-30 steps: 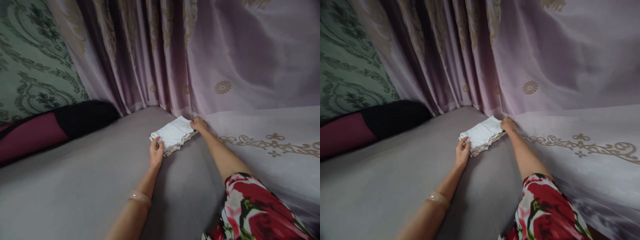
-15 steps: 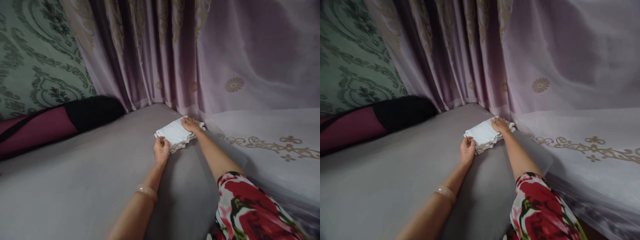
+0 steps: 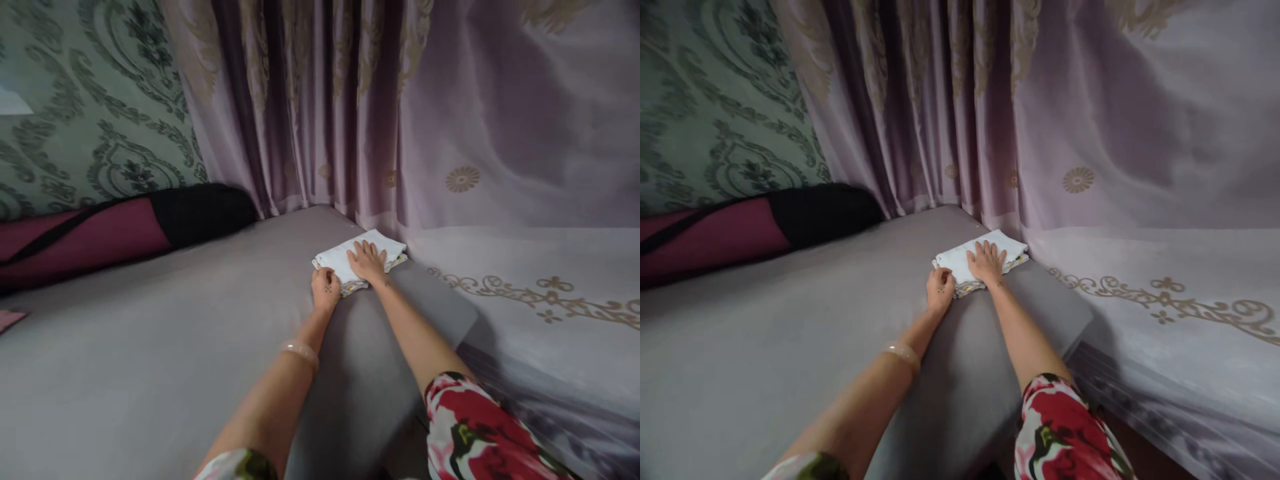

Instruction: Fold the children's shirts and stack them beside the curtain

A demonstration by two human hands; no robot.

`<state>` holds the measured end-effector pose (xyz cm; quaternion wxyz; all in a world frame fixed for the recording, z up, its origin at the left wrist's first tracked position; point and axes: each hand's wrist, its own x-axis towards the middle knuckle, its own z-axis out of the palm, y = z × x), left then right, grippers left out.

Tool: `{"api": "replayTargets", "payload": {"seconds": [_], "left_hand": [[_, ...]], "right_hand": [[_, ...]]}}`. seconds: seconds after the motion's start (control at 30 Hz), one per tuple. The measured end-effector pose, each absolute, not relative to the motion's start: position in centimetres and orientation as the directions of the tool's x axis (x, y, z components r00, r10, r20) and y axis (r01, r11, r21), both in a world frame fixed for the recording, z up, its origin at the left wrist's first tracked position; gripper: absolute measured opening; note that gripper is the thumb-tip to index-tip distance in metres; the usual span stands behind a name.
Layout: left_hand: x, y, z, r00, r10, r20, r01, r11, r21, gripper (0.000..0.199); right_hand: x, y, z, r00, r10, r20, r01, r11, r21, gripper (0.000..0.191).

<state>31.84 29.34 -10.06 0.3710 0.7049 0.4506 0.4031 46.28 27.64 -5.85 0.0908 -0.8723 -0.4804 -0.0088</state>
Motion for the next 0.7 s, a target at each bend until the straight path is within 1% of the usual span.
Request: {"api": "replayTargets", "payload": {"seconds": [0.07,0.17,0.27,0.33,0.4,0.47,0.5,0.57,0.63,0.7], "left_hand": [[30.9,29.4,-10.0,0.336,0.916,0.219,0.319,-0.329,0.889,0.023],[27.9,29.4,-10.1,0.420,0.894,0.156,0.302,-0.299,0.905,0.029],[23.1,29.4,-10.5,0.488,0.866,0.112,0.268,-0.271,0.924,0.024],[19.0,29.5,-10.6,0.501,0.860,0.096,0.260,-0.256,0.931,0.021],[14.7,29.9,-10.5,0.487,0.870,0.077,0.274,-0.236,0.932,0.020],[10.4,30.5,-10.2,0.445,0.894,0.060,0.327,-0.224,0.918,0.020],[8.3,30.8,-10.1,0.418,0.907,0.056,0.377,-0.229,0.897,0.020],[4.1,31.3,-9.7,0.358,0.930,0.085,0.517,-0.273,0.812,0.021],[0.1,31.4,-9.5,0.307,0.941,0.144,0.653,-0.318,0.687,0.023],[-3.3,31.0,-9.3,0.264,0.940,0.218,0.761,-0.342,0.551,0.025]], "right_hand": [[46.3,27.5,-6.2,0.546,0.831,0.108,0.836,-0.533,-0.131,0.059],[46.7,27.7,-5.9,0.542,0.838,0.069,0.838,-0.531,-0.127,0.061],[46.6,28.0,-4.9,0.545,0.838,0.010,0.832,-0.539,-0.129,0.061],[45.7,28.1,-4.4,0.538,0.843,0.000,0.837,-0.534,-0.115,0.060],[44.3,28.1,-4.1,0.483,0.875,0.032,0.873,-0.479,-0.094,0.059],[42.6,28.1,-4.1,0.383,0.921,0.069,0.923,-0.379,-0.070,0.058],[41.8,28.0,-4.3,0.335,0.939,0.072,0.942,-0.332,-0.058,0.057],[40.6,27.9,-4.9,0.269,0.961,0.058,0.963,-0.268,-0.027,0.055],[40.1,27.8,-5.5,0.243,0.969,0.045,0.970,-0.244,0.012,0.053],[40.1,27.8,-5.8,0.244,0.967,0.068,0.968,-0.247,0.043,0.052]]}}
